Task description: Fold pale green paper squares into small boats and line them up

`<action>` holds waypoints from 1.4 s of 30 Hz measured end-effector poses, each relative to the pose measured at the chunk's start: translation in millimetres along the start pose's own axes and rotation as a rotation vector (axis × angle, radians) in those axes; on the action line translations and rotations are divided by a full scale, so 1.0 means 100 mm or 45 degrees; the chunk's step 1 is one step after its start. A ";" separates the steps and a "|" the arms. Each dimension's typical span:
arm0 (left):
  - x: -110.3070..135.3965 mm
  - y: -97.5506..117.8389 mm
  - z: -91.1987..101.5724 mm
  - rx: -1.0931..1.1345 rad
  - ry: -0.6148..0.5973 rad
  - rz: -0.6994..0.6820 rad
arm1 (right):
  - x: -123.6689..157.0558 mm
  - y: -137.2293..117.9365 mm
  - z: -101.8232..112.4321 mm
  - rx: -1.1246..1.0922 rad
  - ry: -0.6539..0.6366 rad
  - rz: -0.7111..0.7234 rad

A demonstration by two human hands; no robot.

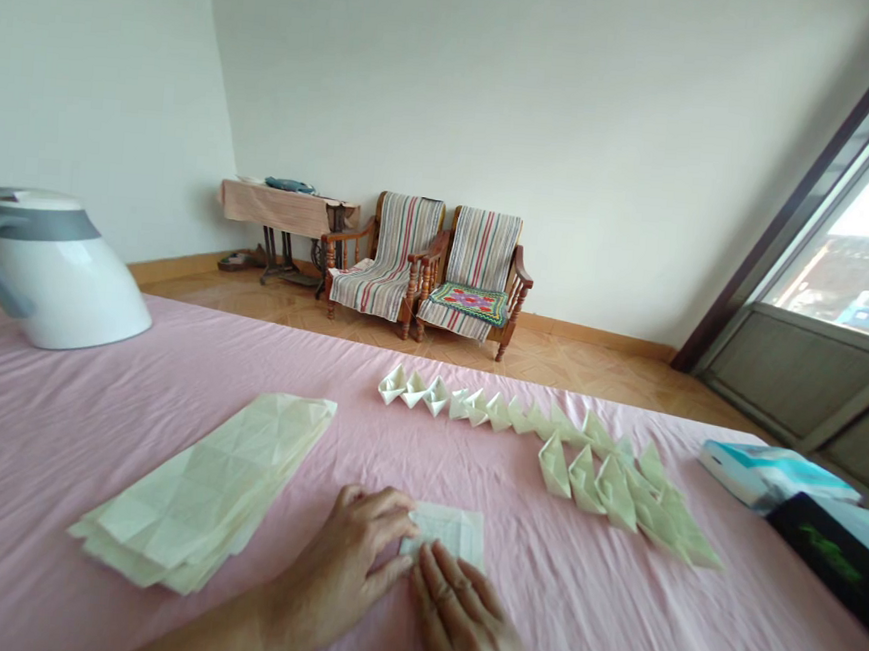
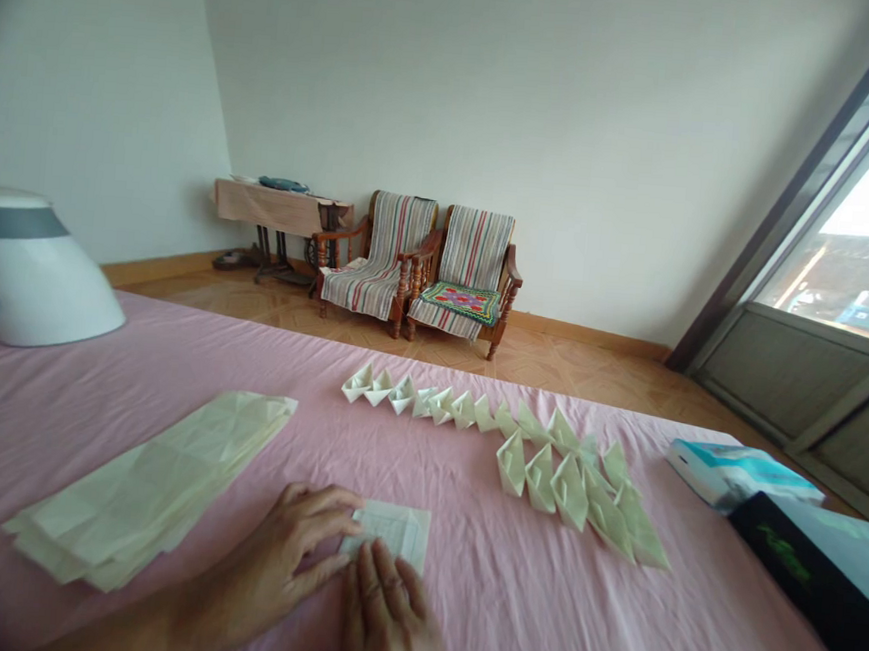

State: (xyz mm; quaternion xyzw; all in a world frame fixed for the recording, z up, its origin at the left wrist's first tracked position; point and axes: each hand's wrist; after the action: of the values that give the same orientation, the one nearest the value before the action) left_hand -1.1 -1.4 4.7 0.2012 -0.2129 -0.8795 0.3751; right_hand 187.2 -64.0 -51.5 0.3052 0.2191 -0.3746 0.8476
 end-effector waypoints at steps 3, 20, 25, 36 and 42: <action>0.01 0.00 0.00 0.000 -0.007 0.010 | -0.02 -0.06 0.01 0.042 0.047 -0.100; -0.02 -0.03 0.02 0.056 0.002 0.019 | 0.16 -0.12 -0.01 0.118 -0.203 -0.502; -0.01 -0.08 -0.02 0.111 0.077 0.026 | 0.13 -0.10 0.06 0.105 -0.350 -0.589; 0.00 -0.18 -0.04 0.181 0.154 0.109 | -0.01 0.00 0.29 0.023 -0.377 -0.702; 0.01 -0.16 -0.02 0.121 0.138 0.082 | -0.01 0.11 0.33 0.088 -0.317 -0.740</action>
State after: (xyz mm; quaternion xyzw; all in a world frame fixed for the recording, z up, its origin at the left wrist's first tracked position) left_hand -9.7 7.3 -5.8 0.2590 -0.2400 -0.8438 0.4042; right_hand 199.5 -80.4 -23.4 0.2101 0.1788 -0.6428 0.7146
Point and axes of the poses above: each hand's wrist, its own x-axis away from the middle knuckle, its own z-axis out of the back of the hand, y = z × x, and after that the axes turned 3 degrees about x, right-handed
